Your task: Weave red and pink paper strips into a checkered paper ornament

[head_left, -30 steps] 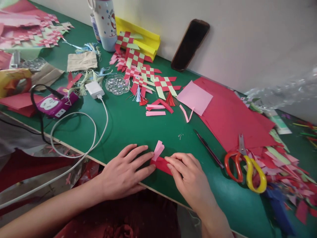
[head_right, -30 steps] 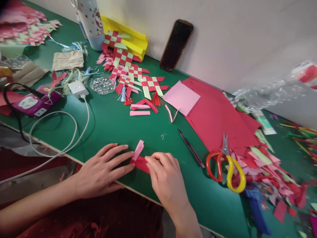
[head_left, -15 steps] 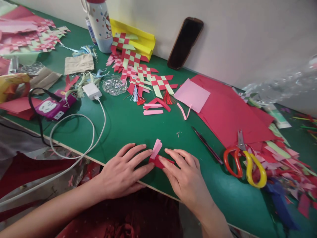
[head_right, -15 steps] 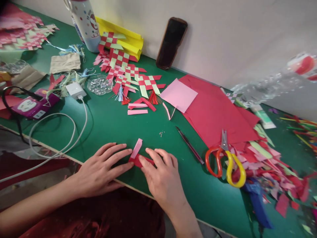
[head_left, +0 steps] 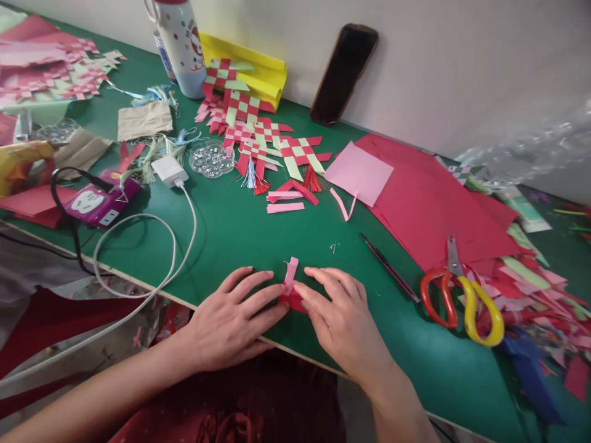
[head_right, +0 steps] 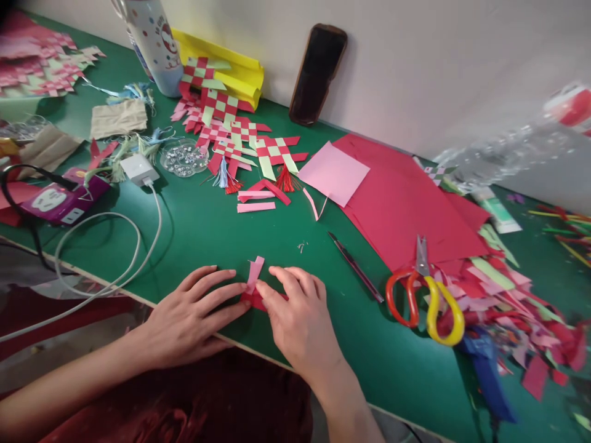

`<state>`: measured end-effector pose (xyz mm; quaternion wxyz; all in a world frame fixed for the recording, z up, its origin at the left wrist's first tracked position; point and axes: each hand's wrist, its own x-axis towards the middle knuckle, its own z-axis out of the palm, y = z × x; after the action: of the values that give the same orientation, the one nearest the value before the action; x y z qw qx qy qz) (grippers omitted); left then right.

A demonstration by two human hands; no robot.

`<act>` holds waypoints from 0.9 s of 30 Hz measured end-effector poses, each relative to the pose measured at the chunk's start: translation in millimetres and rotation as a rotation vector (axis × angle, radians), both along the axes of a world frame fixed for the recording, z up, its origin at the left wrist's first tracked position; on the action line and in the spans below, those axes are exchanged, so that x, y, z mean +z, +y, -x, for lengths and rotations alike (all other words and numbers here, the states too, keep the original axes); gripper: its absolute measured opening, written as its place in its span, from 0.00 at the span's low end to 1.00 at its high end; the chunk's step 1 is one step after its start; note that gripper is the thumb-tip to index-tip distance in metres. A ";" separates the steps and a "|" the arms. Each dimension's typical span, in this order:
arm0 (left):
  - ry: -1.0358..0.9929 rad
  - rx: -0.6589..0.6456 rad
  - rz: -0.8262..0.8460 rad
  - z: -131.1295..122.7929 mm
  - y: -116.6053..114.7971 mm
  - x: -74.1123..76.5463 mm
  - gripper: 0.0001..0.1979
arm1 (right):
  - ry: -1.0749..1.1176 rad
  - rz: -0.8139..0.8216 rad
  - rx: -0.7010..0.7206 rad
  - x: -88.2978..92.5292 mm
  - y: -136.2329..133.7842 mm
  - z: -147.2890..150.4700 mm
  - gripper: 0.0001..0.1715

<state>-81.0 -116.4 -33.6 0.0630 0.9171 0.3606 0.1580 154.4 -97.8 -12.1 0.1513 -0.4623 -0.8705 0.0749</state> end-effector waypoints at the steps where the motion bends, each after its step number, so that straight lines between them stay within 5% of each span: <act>1: -0.001 0.000 -0.001 -0.1 -0.3 -0.1 0.22 | 0.001 0.000 0.004 0.0 0.3 -0.3 0.18; 27: 0.033 -0.007 0.010 0.9 -1.5 -1.3 0.25 | 0.063 -0.126 -0.172 -6.3 -26.1 -41.0 0.11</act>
<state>-82.0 -117.9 -34.9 0.0623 0.9205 0.3591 0.1408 195.3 -123.9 -18.4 0.2132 -0.5222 -0.8255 0.0213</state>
